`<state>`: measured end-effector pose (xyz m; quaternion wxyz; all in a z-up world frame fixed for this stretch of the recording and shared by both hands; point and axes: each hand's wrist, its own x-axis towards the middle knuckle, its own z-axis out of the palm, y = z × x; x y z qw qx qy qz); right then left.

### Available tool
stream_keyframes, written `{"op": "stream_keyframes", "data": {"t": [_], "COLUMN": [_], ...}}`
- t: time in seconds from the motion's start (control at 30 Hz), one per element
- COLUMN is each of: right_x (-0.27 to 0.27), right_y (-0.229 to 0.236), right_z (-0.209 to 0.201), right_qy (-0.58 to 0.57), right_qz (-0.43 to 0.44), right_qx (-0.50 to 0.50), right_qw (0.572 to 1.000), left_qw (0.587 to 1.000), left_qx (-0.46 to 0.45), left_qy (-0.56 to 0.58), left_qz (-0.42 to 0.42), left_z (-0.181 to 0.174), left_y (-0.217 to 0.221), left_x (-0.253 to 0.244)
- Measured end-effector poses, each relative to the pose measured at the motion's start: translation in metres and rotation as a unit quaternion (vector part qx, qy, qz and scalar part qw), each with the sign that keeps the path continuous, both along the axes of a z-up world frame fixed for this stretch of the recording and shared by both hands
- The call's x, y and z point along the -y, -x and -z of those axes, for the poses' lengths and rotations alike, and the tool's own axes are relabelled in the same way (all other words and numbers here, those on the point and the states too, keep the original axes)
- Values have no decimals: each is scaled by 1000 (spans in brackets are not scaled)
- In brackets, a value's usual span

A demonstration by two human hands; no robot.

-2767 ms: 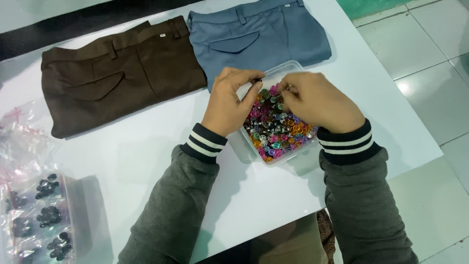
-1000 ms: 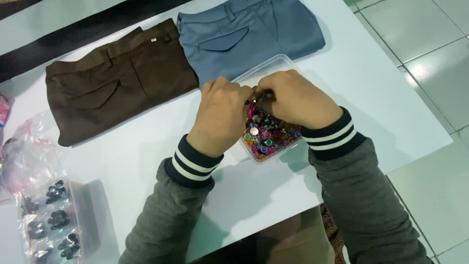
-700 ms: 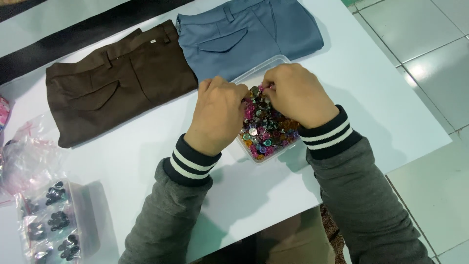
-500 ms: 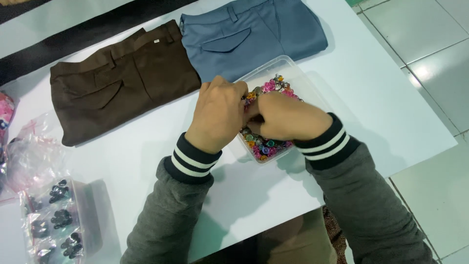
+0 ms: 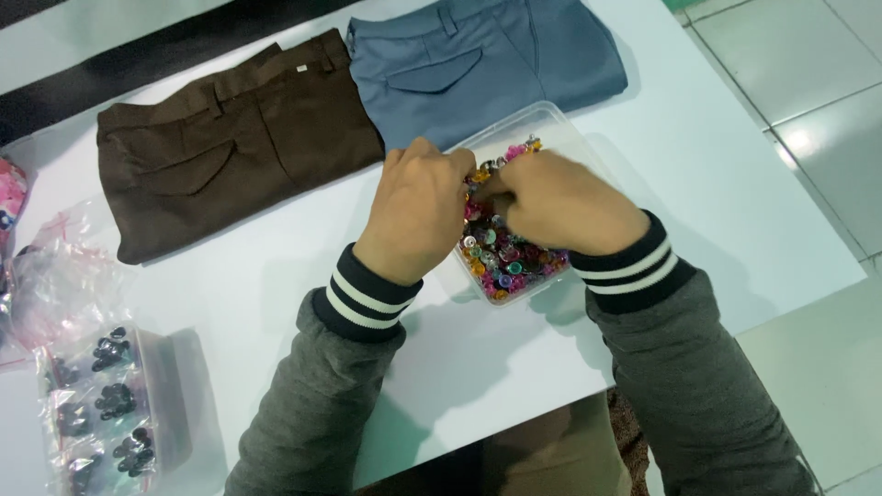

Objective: Sorting and picking out black buttons from a container of mixed colorful buttons and placing them on a table.

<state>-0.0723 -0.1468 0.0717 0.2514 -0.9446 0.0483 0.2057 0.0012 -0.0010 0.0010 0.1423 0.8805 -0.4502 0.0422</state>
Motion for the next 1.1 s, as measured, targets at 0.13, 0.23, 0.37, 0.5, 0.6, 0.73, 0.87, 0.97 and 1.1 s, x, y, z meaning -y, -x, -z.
{"op": "stream_keyframes", "data": {"t": [0.13,0.23,0.37,0.5,0.6,0.73,0.87,0.97,1.1], "right_x": [2,19,28,35,21,15,19,31,35], "right_y": [-1,1,4,3,-6,6,6,2,-8], "right_z": [10,23,12,36,19,0,-6,10,35], "right_qy": [42,108,69,65,-4,-25,-46,-30,-16], "right_qz": [-21,9,60,73,51,0,41,40,-19], "right_qx": [-29,23,113,119,44,2,14,82,124], "right_qw": [999,994,989,988,998,1000,998,995,992], "left_qw": [1000,1000,998,995,996,998,997,996,998], "left_qx": [-9,9,47,55,68,40,67,71,49], "left_qy": [1,-4,46,82,61,45,47,54,36], "left_qz": [4,-17,-4,-2,12,10,6,5,3], "left_z": [6,0,-10,-6,3,12,11,14,8], "left_y": [2,7,12,9,7,2,2,2,4], "left_x": [0,0,-1,0,-1,-1,-2,-3,-1]}}
